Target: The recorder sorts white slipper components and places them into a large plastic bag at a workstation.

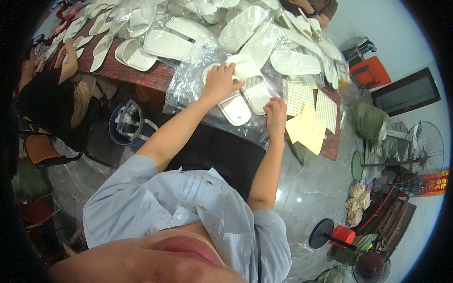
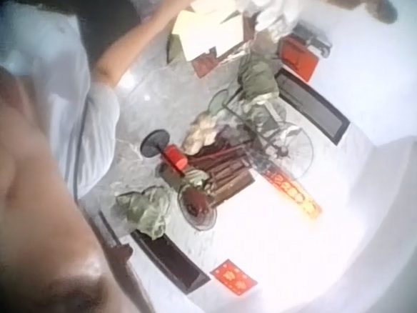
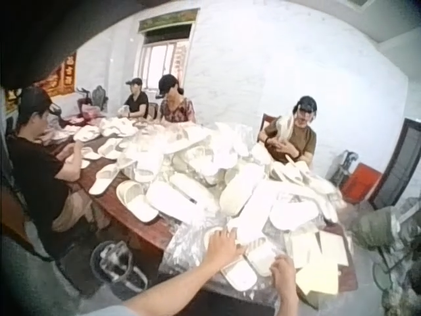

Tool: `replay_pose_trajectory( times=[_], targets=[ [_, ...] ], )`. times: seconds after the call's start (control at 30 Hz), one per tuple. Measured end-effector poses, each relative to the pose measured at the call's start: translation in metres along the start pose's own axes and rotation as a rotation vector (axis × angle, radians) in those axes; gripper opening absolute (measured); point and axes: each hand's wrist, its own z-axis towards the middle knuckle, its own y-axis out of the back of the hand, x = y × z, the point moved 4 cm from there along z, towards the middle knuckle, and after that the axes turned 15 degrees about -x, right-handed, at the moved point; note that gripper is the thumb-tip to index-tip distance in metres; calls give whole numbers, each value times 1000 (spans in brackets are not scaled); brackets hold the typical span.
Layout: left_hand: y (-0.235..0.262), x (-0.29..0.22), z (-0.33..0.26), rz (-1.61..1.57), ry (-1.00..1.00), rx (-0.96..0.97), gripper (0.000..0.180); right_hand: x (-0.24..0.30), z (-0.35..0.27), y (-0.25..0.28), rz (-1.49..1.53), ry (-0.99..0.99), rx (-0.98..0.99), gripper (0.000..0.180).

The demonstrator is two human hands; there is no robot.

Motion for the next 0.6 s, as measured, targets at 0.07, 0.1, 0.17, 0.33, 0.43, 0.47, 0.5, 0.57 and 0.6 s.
replay_pose_trajectory(
  times=[0.07,0.1,0.17,0.33,0.43,0.47,0.5,0.57,0.6],
  targets=[
    [1,-2,1,-1,3,12,68,1,-2,1,-9,15,-30,10],
    [1,-2,-1,3,12,47,68,0,-4,1,-19,10,-47,9],
    [0,-2,0,10,8,35,68,-2,-6,-1,-13,23,-98,11],
    [-3,0,0,7,4,12,69,-3,-8,-4,-10,30,-129,10],
    [-3,-1,0,16,8,30,69,-4,-6,-5,-30,21,-114,10],
    [-3,-1,1,16,7,27,69,-4,-6,-5,-41,12,-101,11],
    [-4,-1,1,16,29,68,71,-4,-5,-5,-40,15,-104,11],
    [-4,0,1,16,50,107,73,-4,-6,-6,-42,8,-78,11],
    [-4,0,0,15,46,98,72,-3,-6,-6,-40,10,-80,11]
  ],
)
